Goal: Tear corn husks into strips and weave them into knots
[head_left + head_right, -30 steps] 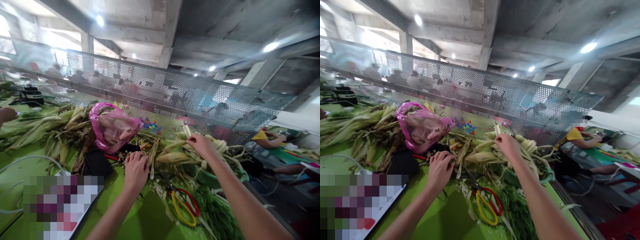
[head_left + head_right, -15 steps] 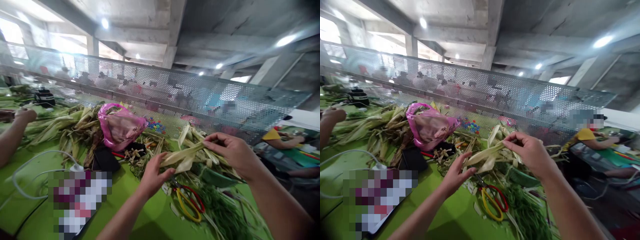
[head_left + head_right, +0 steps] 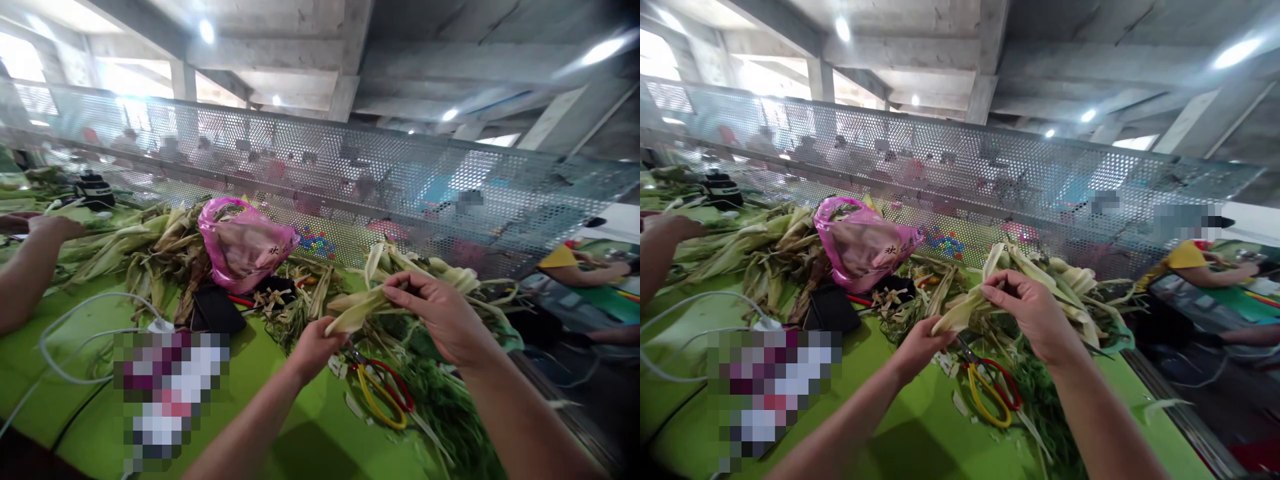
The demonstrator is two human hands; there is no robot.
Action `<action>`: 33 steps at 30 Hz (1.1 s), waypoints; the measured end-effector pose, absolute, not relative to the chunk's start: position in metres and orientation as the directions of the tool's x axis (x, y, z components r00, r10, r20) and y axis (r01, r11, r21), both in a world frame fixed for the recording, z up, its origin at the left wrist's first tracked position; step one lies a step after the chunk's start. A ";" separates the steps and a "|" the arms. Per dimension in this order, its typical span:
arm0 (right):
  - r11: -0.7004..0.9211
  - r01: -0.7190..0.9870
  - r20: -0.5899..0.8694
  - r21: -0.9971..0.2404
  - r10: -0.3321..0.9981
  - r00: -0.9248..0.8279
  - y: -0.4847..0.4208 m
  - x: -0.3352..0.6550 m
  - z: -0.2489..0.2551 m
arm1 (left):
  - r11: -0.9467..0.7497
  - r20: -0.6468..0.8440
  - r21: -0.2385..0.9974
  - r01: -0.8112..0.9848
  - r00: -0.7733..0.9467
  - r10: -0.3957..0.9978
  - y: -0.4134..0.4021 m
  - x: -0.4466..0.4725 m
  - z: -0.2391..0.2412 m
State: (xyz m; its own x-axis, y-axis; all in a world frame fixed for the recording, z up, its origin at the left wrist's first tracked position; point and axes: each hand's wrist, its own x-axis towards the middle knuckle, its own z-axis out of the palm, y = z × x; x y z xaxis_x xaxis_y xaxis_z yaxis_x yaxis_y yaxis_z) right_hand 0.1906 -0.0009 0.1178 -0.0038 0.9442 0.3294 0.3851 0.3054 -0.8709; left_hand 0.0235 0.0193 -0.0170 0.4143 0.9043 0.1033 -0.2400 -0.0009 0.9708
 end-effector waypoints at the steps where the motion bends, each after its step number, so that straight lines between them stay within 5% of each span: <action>1: 0.312 0.353 0.341 -0.882 0.940 0.024 0.000 0.189 0.115 | 0.045 0.078 0.961 -0.273 0.421 0.904 0.019 0.023 -0.016; 5: 0.315 0.228 0.351 -0.921 0.926 0.137 -0.001 0.185 0.087 | 0.162 0.015 0.912 -0.377 0.425 0.905 0.018 0.022 -0.012; 12: 0.126 0.107 0.141 -0.986 0.978 0.152 -0.008 0.171 0.025 | 0.191 -0.024 0.930 -0.315 0.465 0.885 0.013 0.028 -0.013; 18: 0.133 0.134 0.164 -0.982 0.953 0.253 -0.002 0.177 0.021 | 0.190 -0.023 0.939 -0.287 0.499 0.866 0.013 0.030 -0.016; 26: 0.435 0.037 0.374 -0.899 0.723 0.580 -0.009 0.214 0.049 | 0.160 -0.092 0.980 -0.120 0.440 0.893 0.022 0.023 -0.021; 33: 0.556 0.160 0.472 -0.815 0.479 0.740 -0.040 0.251 0.084 | 0.238 -0.147 0.930 -0.281 0.311 0.939 0.021 0.018 -0.015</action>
State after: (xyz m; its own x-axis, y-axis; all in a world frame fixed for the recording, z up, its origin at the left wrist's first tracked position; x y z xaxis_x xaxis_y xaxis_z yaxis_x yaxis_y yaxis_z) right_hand 0.2509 -0.0405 0.0842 0.7402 0.4792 0.4718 0.1596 0.5564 -0.8155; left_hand 0.0185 0.0207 -0.0153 0.3111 0.9390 -0.1469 -0.2805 0.2384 0.9298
